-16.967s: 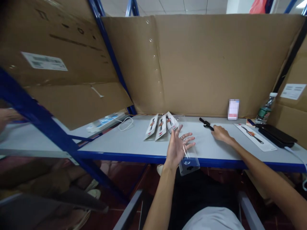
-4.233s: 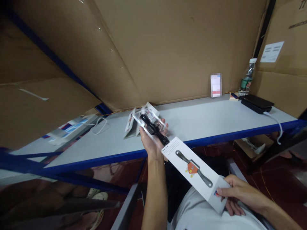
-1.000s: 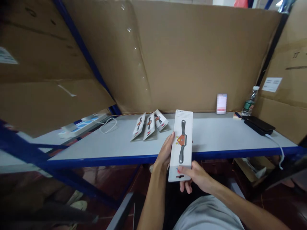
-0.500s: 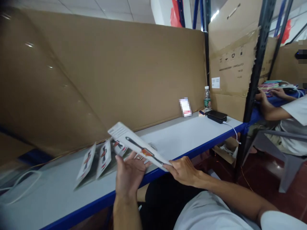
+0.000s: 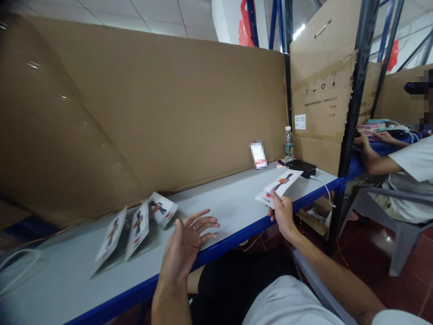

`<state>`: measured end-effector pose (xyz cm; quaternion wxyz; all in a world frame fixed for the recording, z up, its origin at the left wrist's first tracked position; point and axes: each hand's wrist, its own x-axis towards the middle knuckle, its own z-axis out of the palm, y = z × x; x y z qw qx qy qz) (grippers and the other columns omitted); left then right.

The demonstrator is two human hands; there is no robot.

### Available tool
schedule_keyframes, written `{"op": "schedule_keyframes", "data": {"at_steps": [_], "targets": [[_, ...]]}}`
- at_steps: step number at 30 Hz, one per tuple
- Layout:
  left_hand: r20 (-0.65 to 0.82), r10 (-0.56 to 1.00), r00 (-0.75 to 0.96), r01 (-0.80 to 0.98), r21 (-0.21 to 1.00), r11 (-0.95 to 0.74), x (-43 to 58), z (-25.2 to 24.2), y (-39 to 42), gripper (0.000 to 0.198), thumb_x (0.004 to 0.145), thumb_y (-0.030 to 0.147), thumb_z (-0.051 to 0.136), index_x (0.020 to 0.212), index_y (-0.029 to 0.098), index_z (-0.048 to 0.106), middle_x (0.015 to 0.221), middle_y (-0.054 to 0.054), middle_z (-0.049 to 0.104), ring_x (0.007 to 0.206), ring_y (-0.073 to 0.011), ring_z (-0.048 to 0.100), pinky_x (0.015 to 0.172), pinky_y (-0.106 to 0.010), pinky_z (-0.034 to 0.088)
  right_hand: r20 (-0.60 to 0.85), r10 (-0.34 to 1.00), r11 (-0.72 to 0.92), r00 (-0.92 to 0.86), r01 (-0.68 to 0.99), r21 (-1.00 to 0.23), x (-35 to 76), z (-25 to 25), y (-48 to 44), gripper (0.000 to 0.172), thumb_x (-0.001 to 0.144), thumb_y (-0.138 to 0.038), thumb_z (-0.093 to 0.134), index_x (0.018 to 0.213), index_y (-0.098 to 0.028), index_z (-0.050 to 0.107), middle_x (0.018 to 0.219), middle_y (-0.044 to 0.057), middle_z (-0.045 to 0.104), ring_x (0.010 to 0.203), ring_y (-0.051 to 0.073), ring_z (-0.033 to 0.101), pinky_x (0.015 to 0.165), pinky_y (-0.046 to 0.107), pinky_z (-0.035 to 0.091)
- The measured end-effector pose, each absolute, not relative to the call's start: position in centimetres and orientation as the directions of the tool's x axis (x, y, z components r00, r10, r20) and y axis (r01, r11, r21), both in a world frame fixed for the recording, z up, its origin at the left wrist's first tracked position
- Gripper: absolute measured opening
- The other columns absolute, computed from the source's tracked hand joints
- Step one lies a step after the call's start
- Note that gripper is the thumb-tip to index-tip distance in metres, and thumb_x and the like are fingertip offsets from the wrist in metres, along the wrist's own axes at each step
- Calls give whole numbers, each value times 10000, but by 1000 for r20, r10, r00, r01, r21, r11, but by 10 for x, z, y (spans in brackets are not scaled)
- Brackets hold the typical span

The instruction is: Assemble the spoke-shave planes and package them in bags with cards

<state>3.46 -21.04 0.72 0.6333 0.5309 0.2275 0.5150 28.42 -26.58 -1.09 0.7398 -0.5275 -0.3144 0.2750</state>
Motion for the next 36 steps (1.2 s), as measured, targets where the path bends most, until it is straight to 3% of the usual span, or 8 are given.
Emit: {"op": "schedule_keyframes", "data": {"at_steps": [4,8,13,16,19,30,33,36], "targets": [[258,895,363,-406,909,-97,35,8,-211,646,816,720,646,1101,146,729,909,-138,733,844,-274,704,618,-364,607,227,759,264,611,31,-964,281,-10,-268,590,836,-716,594,568,-191,571,412,6,528,322,101,422,349,236,305],[259,898,355,-401,910,-103,36,9,-213,631,822,707,650,1097,144,730,907,-141,732,847,-275,701,617,-362,606,411,772,226,485,394,-891,279,-6,-273,616,926,-666,520,504,-218,546,412,26,530,381,148,507,455,272,367],[265,901,345,-404,908,-112,36,8,-212,617,821,694,663,1096,146,733,898,-134,735,851,-271,703,614,-350,603,685,706,268,181,827,-495,283,3,-281,551,1031,-538,437,622,-211,609,538,45,608,515,162,549,562,285,299],[263,908,327,-421,901,-109,36,6,-211,565,798,664,708,1042,155,736,907,-130,745,831,-273,709,601,-351,602,721,691,316,-51,919,-237,282,6,-285,473,1071,-425,396,735,-194,637,633,52,650,562,143,551,581,286,266],[273,914,299,-436,891,-123,36,4,-210,513,785,621,743,1010,160,733,918,-125,750,814,-272,714,594,-353,601,740,658,351,-142,927,-134,278,7,-288,458,1087,-391,366,777,-188,635,663,49,654,591,141,558,593,286,271],[259,915,309,-415,903,-115,36,5,-209,552,769,658,741,993,154,734,894,-123,743,821,-270,712,602,-349,602,709,698,380,-100,891,-249,282,22,-296,572,1073,-535,354,704,-192,626,617,52,623,551,141,533,572,288,253],[255,918,303,-411,904,-115,36,4,-209,520,776,619,753,1001,151,731,894,-120,742,809,-260,711,590,-332,593,679,733,418,-39,813,-405,275,22,-295,560,1045,-541,417,641,-197,595,571,26,590,516,130,512,557,279,259],[253,913,321,-405,908,-109,37,6,-212,514,814,589,724,1065,140,729,879,-123,736,801,-249,703,578,-315,581,540,831,364,130,607,-706,265,29,-293,596,986,-594,482,537,-204,527,466,4,514,445,121,476,505,265,289]]}}
